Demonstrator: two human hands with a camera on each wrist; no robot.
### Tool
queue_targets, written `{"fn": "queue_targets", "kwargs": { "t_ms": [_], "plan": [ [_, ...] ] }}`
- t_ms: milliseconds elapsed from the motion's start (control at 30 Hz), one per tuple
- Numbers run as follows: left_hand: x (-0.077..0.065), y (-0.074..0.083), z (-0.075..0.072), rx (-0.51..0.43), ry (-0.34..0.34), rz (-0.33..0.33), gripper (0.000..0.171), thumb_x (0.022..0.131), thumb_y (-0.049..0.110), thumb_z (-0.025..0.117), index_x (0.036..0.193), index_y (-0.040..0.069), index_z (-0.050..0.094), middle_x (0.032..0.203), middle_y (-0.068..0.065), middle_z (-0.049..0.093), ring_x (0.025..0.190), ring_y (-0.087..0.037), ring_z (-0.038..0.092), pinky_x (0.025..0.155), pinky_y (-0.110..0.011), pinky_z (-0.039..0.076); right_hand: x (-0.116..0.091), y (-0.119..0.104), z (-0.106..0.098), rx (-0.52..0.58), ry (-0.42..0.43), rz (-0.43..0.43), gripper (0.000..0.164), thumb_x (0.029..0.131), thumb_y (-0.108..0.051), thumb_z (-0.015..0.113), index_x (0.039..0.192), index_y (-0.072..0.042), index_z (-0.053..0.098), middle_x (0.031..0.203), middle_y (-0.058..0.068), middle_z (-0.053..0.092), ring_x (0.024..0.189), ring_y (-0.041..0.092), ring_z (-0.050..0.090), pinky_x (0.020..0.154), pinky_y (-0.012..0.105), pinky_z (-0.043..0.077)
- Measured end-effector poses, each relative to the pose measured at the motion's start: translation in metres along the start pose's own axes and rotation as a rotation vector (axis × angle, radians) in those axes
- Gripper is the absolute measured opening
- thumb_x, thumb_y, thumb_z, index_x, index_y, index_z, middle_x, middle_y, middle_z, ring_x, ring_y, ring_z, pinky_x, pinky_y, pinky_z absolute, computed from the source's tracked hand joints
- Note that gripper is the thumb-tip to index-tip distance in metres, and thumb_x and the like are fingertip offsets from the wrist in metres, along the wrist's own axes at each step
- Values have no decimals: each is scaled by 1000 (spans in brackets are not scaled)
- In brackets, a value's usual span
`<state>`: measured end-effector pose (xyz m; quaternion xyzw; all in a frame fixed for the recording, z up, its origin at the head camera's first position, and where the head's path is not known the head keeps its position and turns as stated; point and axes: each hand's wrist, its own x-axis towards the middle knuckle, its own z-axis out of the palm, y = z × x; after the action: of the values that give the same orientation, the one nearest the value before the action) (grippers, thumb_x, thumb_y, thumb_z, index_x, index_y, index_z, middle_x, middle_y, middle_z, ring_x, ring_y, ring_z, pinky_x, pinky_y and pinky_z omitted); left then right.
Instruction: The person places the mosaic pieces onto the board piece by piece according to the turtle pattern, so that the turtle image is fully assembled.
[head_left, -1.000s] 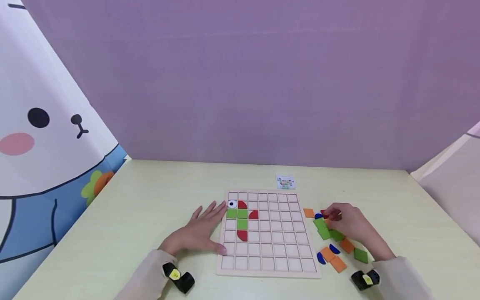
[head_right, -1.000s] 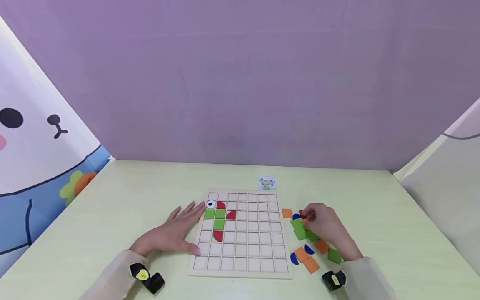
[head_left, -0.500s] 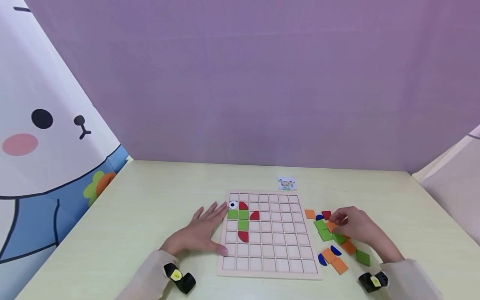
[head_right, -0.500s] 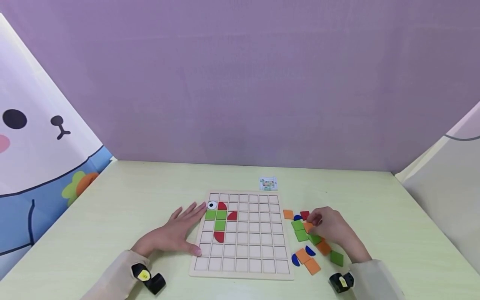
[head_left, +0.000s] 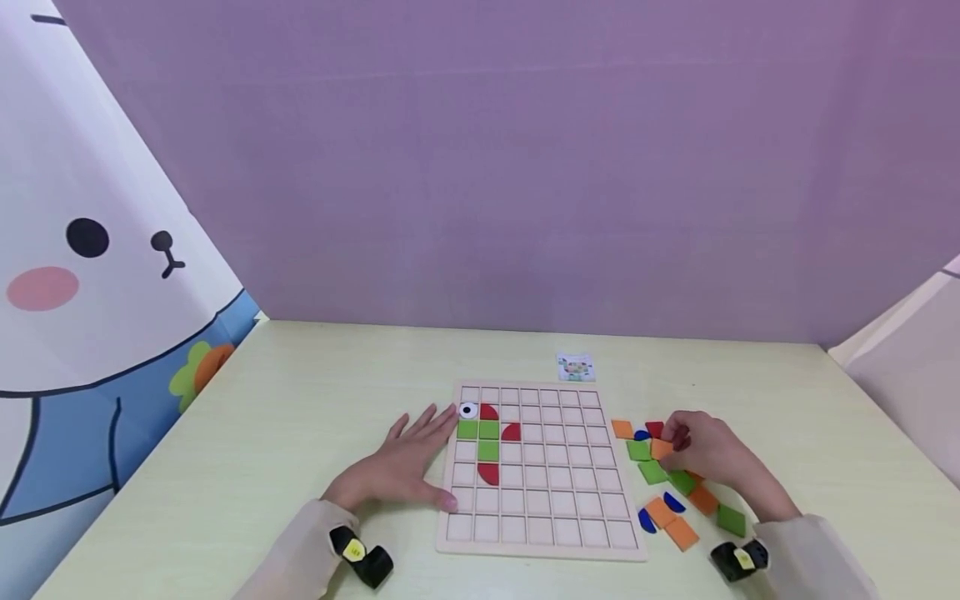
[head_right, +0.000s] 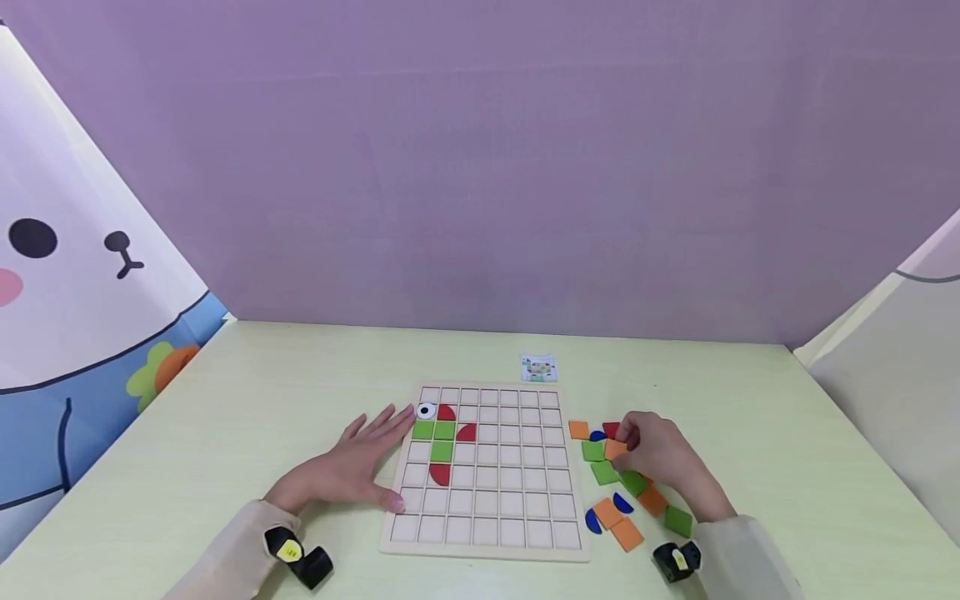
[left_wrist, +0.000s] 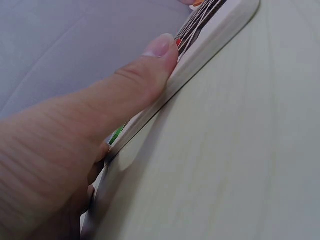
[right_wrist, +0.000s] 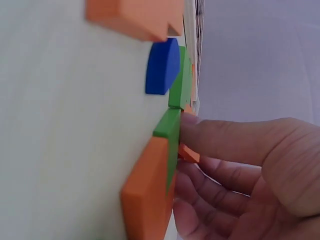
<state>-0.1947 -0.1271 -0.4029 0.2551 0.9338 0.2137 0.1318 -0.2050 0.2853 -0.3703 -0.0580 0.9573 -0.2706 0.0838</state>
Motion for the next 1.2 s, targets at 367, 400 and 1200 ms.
{"fn": "queue_targets", "kwargs": {
  "t_ms": [367, 400, 1200],
  "plan": [
    [0, -1, 0, 11, 0, -3, 115, 70, 69, 67, 154, 14, 11, 162, -1, 4, 149, -29, -5, 116, -58, -5, 0, -4, -3, 48, 22, -33, 12, 82, -4, 69, 87, -3, 58, 84, 6, 59, 76, 19, 51, 57, 26, 46],
    [0, -1, 0, 13, 0, -3, 115, 70, 69, 67, 154, 15, 11, 162, 0, 4, 149, -29, -4, 117, -58, -5, 0, -4, -4, 49, 23, -39, 11, 82, -4, 69, 88, -3, 59, 84, 5, 59, 76, 19, 52, 58, 26, 46],
    [1, 0, -1, 18, -6, -5, 115, 70, 69, 67, 154, 15, 10, 162, 0, 4, 149, -28, -5, 117, -57, -6, 14, -43, 12, 109, 54, -170, 8, 81, -1, 69, 85, -3, 64, 81, 3, 61, 75, 16, 53, 59, 24, 43]
  ]
}}
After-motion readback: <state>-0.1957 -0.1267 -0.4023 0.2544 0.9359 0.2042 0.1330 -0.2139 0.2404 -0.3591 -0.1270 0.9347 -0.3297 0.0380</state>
